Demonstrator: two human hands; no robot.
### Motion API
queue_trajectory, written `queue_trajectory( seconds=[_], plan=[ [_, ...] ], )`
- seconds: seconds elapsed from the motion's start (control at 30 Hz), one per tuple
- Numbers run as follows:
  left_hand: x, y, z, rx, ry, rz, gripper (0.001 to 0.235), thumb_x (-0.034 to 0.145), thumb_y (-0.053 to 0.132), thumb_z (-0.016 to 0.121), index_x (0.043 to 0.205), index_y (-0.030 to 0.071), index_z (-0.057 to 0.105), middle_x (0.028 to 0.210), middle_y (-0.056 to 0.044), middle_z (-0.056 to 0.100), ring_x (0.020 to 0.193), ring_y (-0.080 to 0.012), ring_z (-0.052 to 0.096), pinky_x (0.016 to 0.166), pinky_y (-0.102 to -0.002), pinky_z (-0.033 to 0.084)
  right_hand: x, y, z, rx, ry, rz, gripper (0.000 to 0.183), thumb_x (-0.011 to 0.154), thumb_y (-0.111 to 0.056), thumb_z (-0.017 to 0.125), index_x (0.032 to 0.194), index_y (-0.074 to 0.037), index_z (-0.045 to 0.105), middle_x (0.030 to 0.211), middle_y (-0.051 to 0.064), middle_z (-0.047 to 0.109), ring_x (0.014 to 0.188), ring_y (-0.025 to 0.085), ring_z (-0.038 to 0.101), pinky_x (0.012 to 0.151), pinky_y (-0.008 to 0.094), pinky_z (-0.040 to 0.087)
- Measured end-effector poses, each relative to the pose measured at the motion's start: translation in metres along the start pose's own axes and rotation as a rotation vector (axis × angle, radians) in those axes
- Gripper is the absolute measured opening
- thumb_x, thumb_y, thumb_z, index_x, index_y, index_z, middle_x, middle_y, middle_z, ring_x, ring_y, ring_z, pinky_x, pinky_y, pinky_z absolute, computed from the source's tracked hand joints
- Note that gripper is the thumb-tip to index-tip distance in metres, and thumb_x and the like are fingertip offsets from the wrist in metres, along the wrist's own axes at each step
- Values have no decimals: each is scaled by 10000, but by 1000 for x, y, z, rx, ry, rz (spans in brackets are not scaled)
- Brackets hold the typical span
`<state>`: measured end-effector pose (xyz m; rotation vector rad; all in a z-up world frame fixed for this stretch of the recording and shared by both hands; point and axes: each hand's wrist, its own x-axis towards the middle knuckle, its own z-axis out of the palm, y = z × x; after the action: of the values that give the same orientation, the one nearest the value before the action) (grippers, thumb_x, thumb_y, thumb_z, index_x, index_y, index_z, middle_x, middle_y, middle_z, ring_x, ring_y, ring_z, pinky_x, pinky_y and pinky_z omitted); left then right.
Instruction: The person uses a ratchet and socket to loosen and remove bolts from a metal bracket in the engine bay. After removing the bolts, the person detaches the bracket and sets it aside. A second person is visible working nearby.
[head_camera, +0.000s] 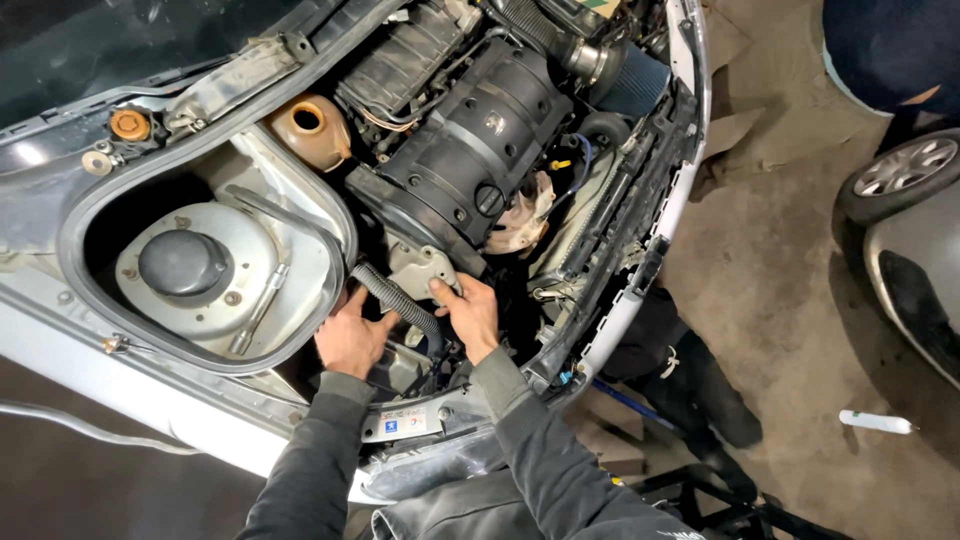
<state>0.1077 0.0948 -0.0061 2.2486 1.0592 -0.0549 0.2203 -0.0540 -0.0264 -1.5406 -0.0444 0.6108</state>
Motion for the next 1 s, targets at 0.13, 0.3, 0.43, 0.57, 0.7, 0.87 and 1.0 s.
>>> queue_trajectory(
  seconds=[0.13, 0.3, 0.43, 0.57, 0.7, 0.87, 1.0],
  plan=[
    [2, -9, 10, 50, 26, 61, 824, 733, 596, 844, 1398, 170, 608, 1206, -204, 707, 1122, -386, 659, 1011, -495, 478, -15, 11, -16, -46, 94, -199, 346, 924, -189, 771, 1169, 51, 732, 930, 51, 757, 729, 107, 648, 637, 261, 534],
    [1, -14, 9, 9, 85, 98, 707, 728, 493, 848, 1313, 147, 654, 1229, -177, 695, 1144, -398, 636, 988, -502, 483, -33, -16, -26, -34, 212, -362, 370, 935, -168, 773, 1233, 42, 709, 960, 39, 741, 752, 91, 612, 681, 248, 511],
    [-1, -12, 9, -39, 94, 118, 553, 795, 387, 811, 1254, 118, 662, 1211, -143, 706, 1142, -383, 643, 987, -491, 496, -48, -59, -34, 105, 261, -335, 348, 935, -201, 739, 1206, 16, 718, 976, 31, 756, 774, 109, 657, 670, 293, 561],
    [-9, -9, 5, 5, 173, 242, 542, 807, 319, 792, 1272, 86, 640, 1214, -147, 677, 1130, -387, 631, 975, -494, 493, -45, -55, -61, 369, 177, -171, 302, 994, -231, 732, 1105, 50, 714, 963, 69, 725, 797, 171, 693, 705, 359, 602],
    [-36, 5, 0, 35, 182, 272, 564, 884, 307, 737, 1353, 33, 586, 1250, -171, 652, 1123, -373, 634, 999, -491, 498, -57, -77, -56, 455, 174, -101, 283, 946, -233, 734, 1087, 13, 718, 941, 86, 729, 697, 211, 680, 663, 354, 602],
    [-79, 55, -57, -79, 378, 528, 695, 838, 276, 733, 1400, -55, 492, 1364, -265, 564, 1252, -411, 570, 989, -477, 487, -69, -103, -46, 188, 228, -109, 255, 893, -225, 750, 954, 21, 778, 824, 90, 731, 563, 177, 625, 539, 310, 512],
    [-75, 85, -91, -127, 339, 730, 809, 729, 277, 796, 1389, -65, 477, 1318, -268, 565, 1194, -425, 568, 946, -489, 485, -74, -102, -47, 88, 128, -122, 282, 903, -229, 765, 872, 51, 766, 763, 100, 713, 546, 153, 604, 525, 300, 478]
  ],
)
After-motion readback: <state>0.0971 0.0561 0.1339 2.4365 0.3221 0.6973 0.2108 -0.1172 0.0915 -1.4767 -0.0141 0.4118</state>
